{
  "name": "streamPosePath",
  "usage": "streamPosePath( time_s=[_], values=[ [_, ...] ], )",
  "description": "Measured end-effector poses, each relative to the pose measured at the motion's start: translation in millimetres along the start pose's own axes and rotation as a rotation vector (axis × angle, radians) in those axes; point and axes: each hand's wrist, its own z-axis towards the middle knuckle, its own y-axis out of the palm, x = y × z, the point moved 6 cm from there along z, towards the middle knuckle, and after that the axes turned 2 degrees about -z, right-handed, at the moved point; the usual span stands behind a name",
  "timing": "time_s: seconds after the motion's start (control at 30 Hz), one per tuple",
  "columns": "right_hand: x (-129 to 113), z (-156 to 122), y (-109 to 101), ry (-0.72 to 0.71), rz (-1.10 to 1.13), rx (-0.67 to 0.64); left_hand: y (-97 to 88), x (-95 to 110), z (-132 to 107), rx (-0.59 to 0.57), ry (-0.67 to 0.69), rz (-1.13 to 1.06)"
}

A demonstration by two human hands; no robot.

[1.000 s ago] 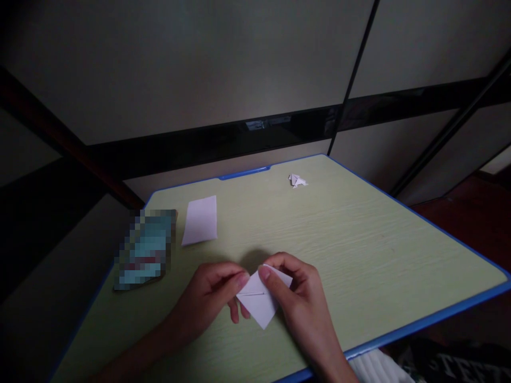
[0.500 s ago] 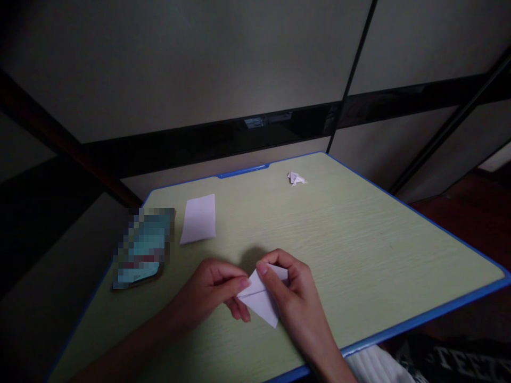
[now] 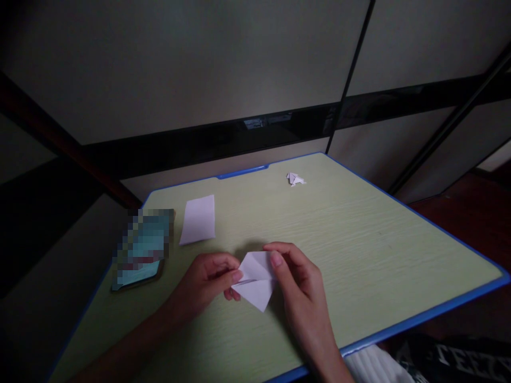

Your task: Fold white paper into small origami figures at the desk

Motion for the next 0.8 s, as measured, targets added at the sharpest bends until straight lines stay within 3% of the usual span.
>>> streamPosePath(
  time_s=[0.1, 0.27, 0.57, 0.7, 0.8],
  values=[
    [-2, -1, -6, -0.048, -0.004, 0.045, -3.8, 0, 2, -0.003, 0.003, -0.056],
    [-5, -1, 4, -0.076, 0.013, -0.066, -0.4, 1, 2, -0.053, 0.017, -0.087],
    [-24, -8, 11, -0.366, -0.245, -0.079, 4.9, 8, -1, -0.027, 0.096, 0.051],
    [-26, -10, 9, -0.381, -0.257, -0.071, 5.6, 5, -1, -0.035, 0.080, 0.040],
    [-24, -9, 9, -0.347, -0.242, -0.055, 11.8, -3, -3, -0.115, 0.012, -0.062]
  ],
)
